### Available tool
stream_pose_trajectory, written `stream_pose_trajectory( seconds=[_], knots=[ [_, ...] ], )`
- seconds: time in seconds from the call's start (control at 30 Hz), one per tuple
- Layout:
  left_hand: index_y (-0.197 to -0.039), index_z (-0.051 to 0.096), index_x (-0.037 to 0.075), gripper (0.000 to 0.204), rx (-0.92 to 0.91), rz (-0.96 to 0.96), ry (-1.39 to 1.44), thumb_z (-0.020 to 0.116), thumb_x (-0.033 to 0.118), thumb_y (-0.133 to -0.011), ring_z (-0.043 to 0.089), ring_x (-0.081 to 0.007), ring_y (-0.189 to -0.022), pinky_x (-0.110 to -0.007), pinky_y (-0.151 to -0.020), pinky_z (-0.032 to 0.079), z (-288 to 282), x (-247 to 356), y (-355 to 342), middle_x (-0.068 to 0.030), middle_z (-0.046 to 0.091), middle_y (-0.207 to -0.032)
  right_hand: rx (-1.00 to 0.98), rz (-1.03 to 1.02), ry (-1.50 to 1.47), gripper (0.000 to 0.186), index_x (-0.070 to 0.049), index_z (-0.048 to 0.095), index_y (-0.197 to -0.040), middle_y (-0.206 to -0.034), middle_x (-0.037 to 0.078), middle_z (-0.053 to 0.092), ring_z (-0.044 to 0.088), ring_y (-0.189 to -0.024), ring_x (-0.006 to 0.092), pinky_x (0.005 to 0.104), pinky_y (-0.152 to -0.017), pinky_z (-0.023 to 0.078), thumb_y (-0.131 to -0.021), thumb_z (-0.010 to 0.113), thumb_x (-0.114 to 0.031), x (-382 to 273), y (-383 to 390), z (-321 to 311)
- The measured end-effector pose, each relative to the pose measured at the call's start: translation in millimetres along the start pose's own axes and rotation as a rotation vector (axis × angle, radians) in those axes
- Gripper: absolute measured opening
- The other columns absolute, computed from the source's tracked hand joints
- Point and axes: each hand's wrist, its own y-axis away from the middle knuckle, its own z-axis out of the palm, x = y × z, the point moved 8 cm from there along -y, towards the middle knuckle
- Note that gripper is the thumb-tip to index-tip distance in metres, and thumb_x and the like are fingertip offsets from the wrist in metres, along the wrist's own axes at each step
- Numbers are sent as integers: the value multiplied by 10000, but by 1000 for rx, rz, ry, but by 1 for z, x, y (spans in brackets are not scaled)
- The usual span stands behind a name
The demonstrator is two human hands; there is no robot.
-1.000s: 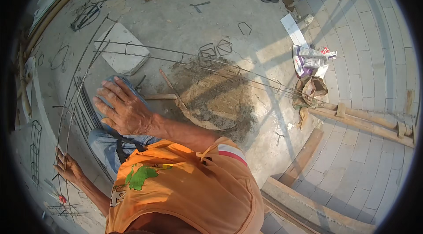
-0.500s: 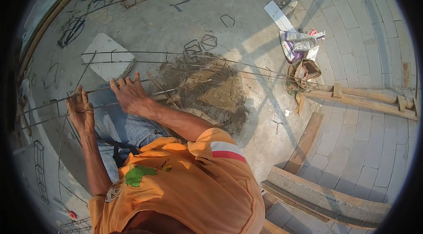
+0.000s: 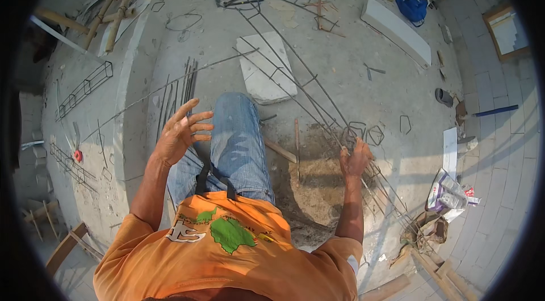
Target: The person positions metal rebar pieces to form a cage, then uses a thin metal rod to measure and mark sections of the rebar assembly on a construction site.
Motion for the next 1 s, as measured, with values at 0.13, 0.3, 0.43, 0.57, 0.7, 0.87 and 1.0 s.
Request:
stream_pose_trajectory(
  seconds=[0.13, 0.3, 0.43, 0.57, 0.7, 0.87, 1.0],
  knots=[
    [-1433, 300, 19, 776, 210, 90, -41, 665, 386, -855, 656, -263, -979, -374, -767, 581, -63, 17, 34, -228, 585, -1196, -50, -36, 56, 589, 25, 558, -1128, -928, 189, 557, 549, -855, 380, 448, -763, 411, -601, 787, -106, 23, 4, 8],
    [-1436, 314, 33, 776, 443, 43, -155, 672, 392, -849, 658, -253, -959, -360, -755, 580, -115, 8, 67, -219, 589, -1191, -31, -130, -61, 535, 41, 556, -1069, -900, 216, 547, 538, -838, 418, 459, -746, 416, -592, 768, -75, 7, 5, 16],
    [-1426, 327, 11, 768, 536, -1, -182, 687, 357, -842, 666, -238, -949, -314, -724, 593, -130, -3, 83, -249, 575, -1201, -2, -178, -45, 520, 46, 542, -1070, -896, 218, 534, 528, -850, 426, 465, -741, 410, -618, 752, -102, 10, 11, 27],
    [-1429, 324, 17, 773, 586, -20, -202, 689, 364, -843, 666, -233, -943, -313, -724, 592, -140, -10, 93, -248, 570, -1211, -2, -185, -34, 492, 52, 532, -1061, -900, 218, 517, 509, -853, 425, 482, -755, 383, -655, 732, -140, 14, 11, 32],
    [-1438, 321, 38, 771, 631, -42, -252, 687, 368, -845, 661, -230, -939, -332, -738, 580, -148, -14, 98, -236, 567, -1219, 9, -215, -40, 471, 53, 521, -1041, -897, 217, 494, 488, -823, 420, 488, -761, 360, -668, 724, -151, 27, 16, 33],
    [-1443, 319, 50, 773, 658, -78, -289, 684, 377, -845, 658, -223, -934, -350, -747, 571, -154, -21, 105, -228, 568, -1221, -11, -217, -44, 467, 47, 507, -1043, -897, 222, 479, 477, -829, 415, 478, -748, 359, -668, 721, -130, 27, 17, 39],
    [-1442, 324, 57, 784, 654, -110, -292, 704, 370, -832, 656, -239, -966, -341, -765, 577, -152, -26, 101, -237, 558, -1235, -95, -158, 49, 487, 43, 498, -1062, -952, 221, 477, 482, -902, 408, 481, -790, 376, -671, 734, -128, 39, 20, 53]
  ],
)
